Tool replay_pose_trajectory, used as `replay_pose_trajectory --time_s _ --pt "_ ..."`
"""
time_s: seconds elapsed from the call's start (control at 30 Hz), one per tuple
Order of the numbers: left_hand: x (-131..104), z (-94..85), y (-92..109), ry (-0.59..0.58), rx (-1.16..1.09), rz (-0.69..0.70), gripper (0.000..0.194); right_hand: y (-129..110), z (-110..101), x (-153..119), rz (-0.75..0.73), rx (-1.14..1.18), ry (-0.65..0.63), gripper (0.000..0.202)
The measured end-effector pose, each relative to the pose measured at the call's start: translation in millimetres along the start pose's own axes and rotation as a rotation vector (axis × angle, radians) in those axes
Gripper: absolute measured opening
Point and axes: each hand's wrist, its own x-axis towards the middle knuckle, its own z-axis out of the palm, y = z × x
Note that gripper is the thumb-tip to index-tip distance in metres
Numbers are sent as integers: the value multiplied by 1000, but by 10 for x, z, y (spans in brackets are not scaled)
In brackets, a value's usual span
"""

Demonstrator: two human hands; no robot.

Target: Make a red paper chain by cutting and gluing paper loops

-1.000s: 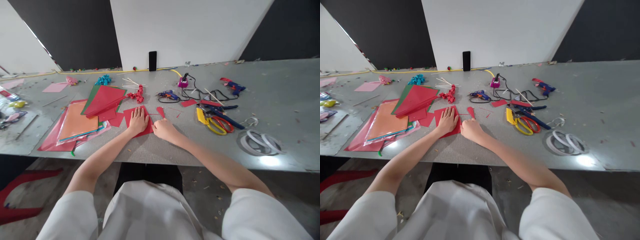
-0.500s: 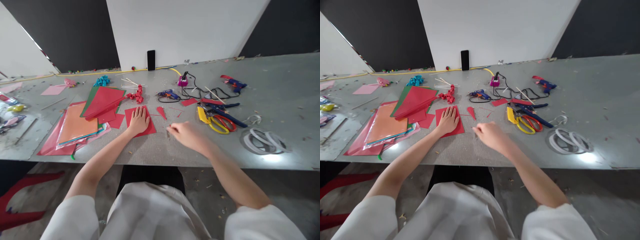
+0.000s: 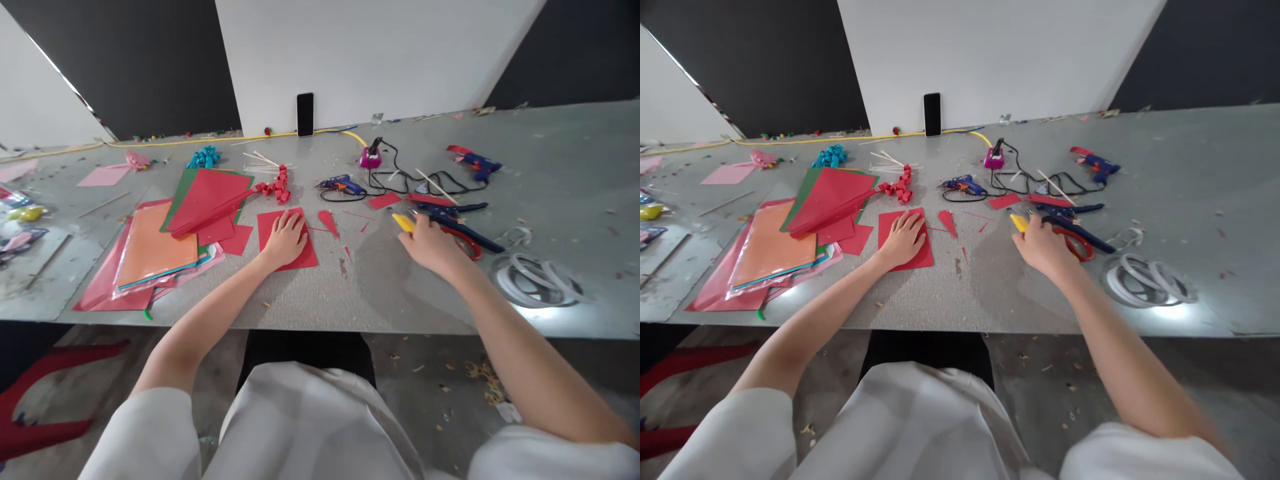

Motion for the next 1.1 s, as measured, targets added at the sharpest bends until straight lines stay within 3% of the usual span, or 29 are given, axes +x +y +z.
replay_pose_trajectory --time_s 0.07,0.17,0.23,0.33,0.43,0.63,1.1 --pt "-16 -17 6 11 -54 56 55 -13 -103 -193 12 96 -8 60" --pt "-37 -85 3 -41 -136 125 53 -66 -215 -610 -113 275 30 57" --pt "-52 -181 -29 -104 -174 158 58 -142 -222 -917 -283 389 13 53" --pt "-75 -377 -125 -260 -152 246 74 -298 -109 -1304 -540 332 77 51" --pt "-89 -536 -221 -445 -114 339 87 -439 106 -1527 -702 220 150 48" --pt "-98 -593 -229 -511 -81 361 94 -544 431 -1625 -712 144 284 44" --pt "-110 -681 -169 -566 -63 351 93 -604 430 -1664 -730 154 295 44"
